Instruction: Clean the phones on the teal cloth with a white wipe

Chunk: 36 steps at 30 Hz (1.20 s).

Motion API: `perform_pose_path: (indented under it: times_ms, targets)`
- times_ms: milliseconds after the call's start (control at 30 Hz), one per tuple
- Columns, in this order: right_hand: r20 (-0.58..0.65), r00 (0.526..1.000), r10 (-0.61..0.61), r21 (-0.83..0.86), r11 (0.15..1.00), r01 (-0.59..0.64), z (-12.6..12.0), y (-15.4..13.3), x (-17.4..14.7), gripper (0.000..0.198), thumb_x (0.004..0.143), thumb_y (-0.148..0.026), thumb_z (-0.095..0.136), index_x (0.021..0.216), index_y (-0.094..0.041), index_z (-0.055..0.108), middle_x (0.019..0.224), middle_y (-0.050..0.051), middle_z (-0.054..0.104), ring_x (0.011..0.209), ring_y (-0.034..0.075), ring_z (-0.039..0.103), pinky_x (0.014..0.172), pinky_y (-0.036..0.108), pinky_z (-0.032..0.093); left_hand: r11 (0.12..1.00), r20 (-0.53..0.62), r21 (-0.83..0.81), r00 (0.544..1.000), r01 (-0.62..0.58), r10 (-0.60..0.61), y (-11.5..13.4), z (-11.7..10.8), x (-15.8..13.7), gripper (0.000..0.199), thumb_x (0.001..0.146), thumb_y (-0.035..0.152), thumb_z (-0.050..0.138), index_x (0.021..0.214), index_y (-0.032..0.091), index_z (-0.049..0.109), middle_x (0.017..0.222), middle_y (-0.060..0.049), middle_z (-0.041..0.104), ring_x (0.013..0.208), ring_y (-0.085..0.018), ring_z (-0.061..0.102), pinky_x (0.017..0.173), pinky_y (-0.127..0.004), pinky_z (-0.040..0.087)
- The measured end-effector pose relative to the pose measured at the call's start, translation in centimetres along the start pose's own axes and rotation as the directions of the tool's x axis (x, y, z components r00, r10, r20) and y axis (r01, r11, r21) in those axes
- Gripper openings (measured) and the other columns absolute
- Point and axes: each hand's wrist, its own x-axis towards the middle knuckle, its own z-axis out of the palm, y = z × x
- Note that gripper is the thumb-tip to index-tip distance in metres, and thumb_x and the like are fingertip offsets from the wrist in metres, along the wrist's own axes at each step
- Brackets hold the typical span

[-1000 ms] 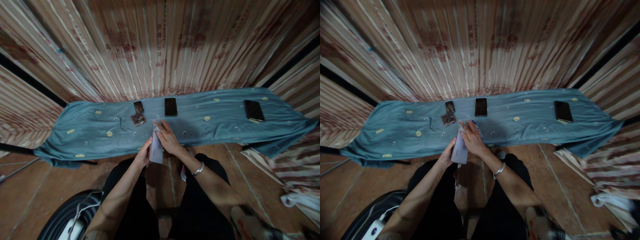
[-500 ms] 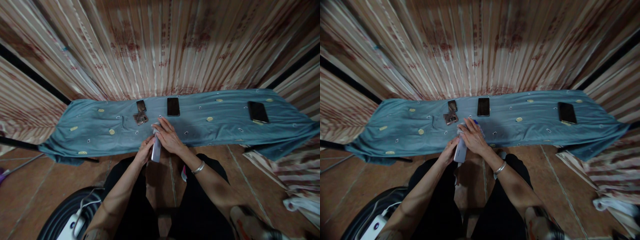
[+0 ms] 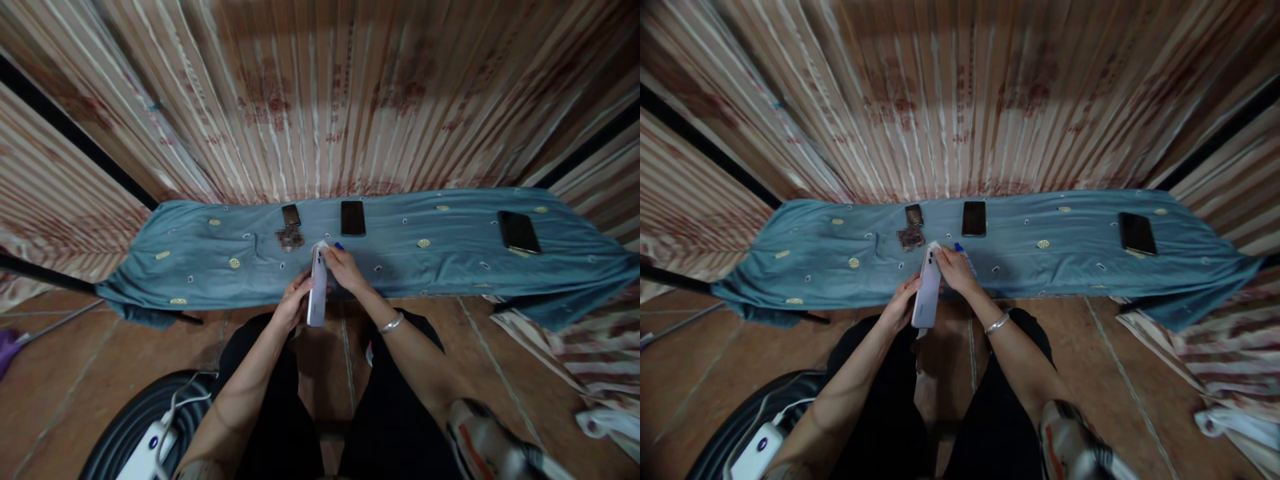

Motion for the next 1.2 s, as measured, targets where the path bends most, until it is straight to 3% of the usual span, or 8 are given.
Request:
perform_pose_path:
  times_ms: [200,367,567,700,833,933,1200]
  targets:
    - [-0.039,0.979,0.202,0.415,0.894,-0.168,2.4,-0.8,0.4,0.044,0.084,-0.062,0.054,0.081,-0.02,0.066,0.063,-0.002,0.06,0.059,0.015,0.051,0.058,0.028,0.042,0.994,-0.008,-0.087,0.998,-0.063,0.062,0.9,-0.1,-0.3,0.064,0.07,0.038,0.082,0.124,0.01,0.061,0.1,-0.016,0.078,0.102,-0.034,0.073,0.087,-0.044,0.06]
    - [0.071,0.939,0.336,0.602,0.736,-0.309,4.1,-2.3,0.9,0.037,0.078,-0.058,0.063,0.078,-0.021,0.063,0.051,-0.005,0.055,0.042,0.011,0.043,0.042,0.024,0.032,0.986,-0.046,-0.154,0.997,-0.063,0.057,1.8,-0.4,-0.2,0.042,0.077,0.037,0.074,0.107,0.008,0.069,0.098,-0.017,0.078,0.106,-0.034,0.072,0.09,-0.044,0.06]
    - [0.085,0.923,0.375,0.607,0.715,-0.346,5.0,-3.3,1.9,0.03,0.078,-0.047,0.067,0.067,-0.021,0.061,0.05,-0.004,0.058,0.043,0.012,0.047,0.043,0.024,0.037,0.971,-0.14,-0.237,0.99,-0.037,0.004,3.5,-0.9,0.3,0.022,0.084,0.032,0.067,0.096,0.014,0.07,0.081,-0.009,0.078,0.091,-0.028,0.075,0.087,-0.041,0.06]
    - [0.054,0.912,0.406,0.597,0.719,-0.356,6.2,-3.4,0.9,0.027,0.078,-0.043,0.069,0.067,-0.02,0.065,0.05,-0.004,0.058,0.045,0.012,0.048,0.046,0.024,0.039,0.953,-0.156,-0.294,0.987,-0.079,0.034,3.5,-1.2,0.2,0.016,0.089,0.027,0.061,0.096,0.015,0.071,0.075,-0.004,0.076,0.073,-0.02,0.073,0.083,-0.035,0.06]
    - [0.016,0.909,0.417,0.604,0.72,-0.341,7.9,-3.4,-1.2,0.02,0.078,-0.038,0.069,0.079,-0.018,0.074,0.069,0.0,0.072,0.066,0.017,0.064,0.066,0.027,0.049,0.943,-0.202,-0.311,0.978,-0.116,0.054,2.7,-2.2,-0.6,0.014,0.085,0.026,0.068,0.095,0.017,0.071,0.08,-0.002,0.075,0.07,-0.016,0.07,0.077,-0.029,0.059]
    - [0.017,0.904,0.427,0.608,0.713,-0.348,9.0,-3.2,-2.5,0.026,0.077,-0.041,0.07,0.085,-0.017,0.076,0.078,0.003,0.077,0.079,0.021,0.069,0.075,0.03,0.052,0.949,-0.209,-0.3,0.977,-0.099,0.036,2.1,-3.2,-1.2,0.013,0.083,0.027,0.069,0.09,0.016,0.07,0.077,-0.001,0.073,0.068,-0.014,0.067,0.076,-0.027,0.058]
    - [0.008,0.904,0.428,0.592,0.727,-0.349,10.3,-2.1,-3.9,0.041,0.064,-0.057,0.077,0.079,-0.019,0.074,0.077,0.002,0.077,0.081,0.022,0.07,0.083,0.033,0.052,0.974,-0.177,-0.213,0.983,-0.077,0.039,1.1,-5.1,-1.8,0.021,0.074,0.03,0.076,0.089,0.018,0.069,0.081,-0.001,0.072,0.074,-0.015,0.066,0.075,-0.028,0.056]
